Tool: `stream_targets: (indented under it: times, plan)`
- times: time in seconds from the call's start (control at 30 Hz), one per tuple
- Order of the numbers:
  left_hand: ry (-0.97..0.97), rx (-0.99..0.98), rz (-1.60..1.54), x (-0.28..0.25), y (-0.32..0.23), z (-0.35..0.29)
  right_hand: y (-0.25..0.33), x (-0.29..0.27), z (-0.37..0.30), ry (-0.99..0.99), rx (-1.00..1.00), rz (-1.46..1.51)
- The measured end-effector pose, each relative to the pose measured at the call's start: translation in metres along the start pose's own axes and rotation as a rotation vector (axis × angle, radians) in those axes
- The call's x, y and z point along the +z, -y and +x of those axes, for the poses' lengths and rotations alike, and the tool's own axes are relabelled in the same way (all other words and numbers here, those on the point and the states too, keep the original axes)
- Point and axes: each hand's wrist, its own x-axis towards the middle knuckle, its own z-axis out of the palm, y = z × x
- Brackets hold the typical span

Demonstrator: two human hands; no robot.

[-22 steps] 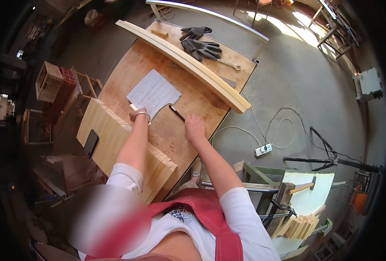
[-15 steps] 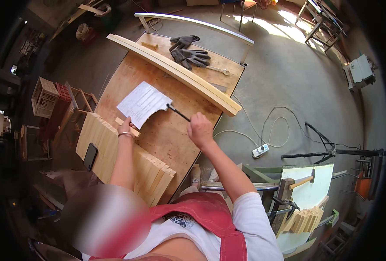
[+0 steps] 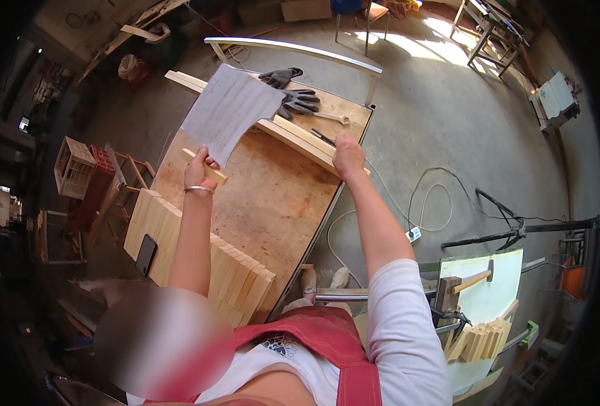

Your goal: The person arranges small wooden blocks on a workbench, picking them up from a pile and placing them into a larger wooden frame. They repeatedly adjust the blocks to fit them tightly together within the frame, occasionally picking up and repositioning individual pieces to ensure alignment.

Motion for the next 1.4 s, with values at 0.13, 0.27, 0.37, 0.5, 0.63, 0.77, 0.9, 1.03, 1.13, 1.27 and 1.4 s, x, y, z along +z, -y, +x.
stream_targets:
  times: [0.13, 0.27, 0.37, 0.5, 0.63, 0.77, 0.9, 1.03, 1.13, 1.27, 1.4]
  plan:
    - [-0.019, -0.061, 0.011, 0.034, 0.034, 0.066, 0.007, -0.031, -0.029, -0.069, -0.077, 0.146]
    - [-0.116, -0.081, 0.104, 0.078, 0.072, 0.097, -0.012, -0.064, -0.072, -0.156, -0.139, 0.235]
    - [-0.219, -0.134, 0.192, 0.095, 0.091, 0.099, -0.019, -0.094, -0.112, -0.154, -0.132, 0.303]
    - [-0.19, -0.118, 0.235, 0.087, 0.098, 0.085, -0.034, -0.112, -0.17, -0.128, -0.035, 0.366]
    - [0.028, -0.284, -0.002, 0.033, 0.091, 0.057, -0.021, -0.122, -0.232, -0.1, 0.069, 0.455]
    - [0.562, -0.62, -0.412, 0.008, 0.078, -0.008, -0.006, -0.128, -0.306, -0.015, 0.174, 0.465]
    - [0.634, -0.609, -0.266, 0.017, 0.098, -0.063, 0.007, -0.133, -0.38, 0.029, 0.225, 0.416]
    - [0.772, -0.908, -0.229, 0.016, 0.122, -0.113, 0.019, -0.15, -0.441, 0.079, 0.114, 0.248]
    - [0.816, -0.89, -0.012, 0.026, 0.145, -0.168, 0.029, -0.171, -0.487, 0.08, 0.175, 0.145]
    - [0.797, -0.898, 0.261, 0.039, 0.183, -0.239, 0.04, -0.205, -0.533, -0.053, 0.255, 0.094]
    - [0.855, -0.899, 0.343, 0.046, 0.215, -0.296, 0.038, -0.235, -0.566, -0.217, 0.317, 0.109]
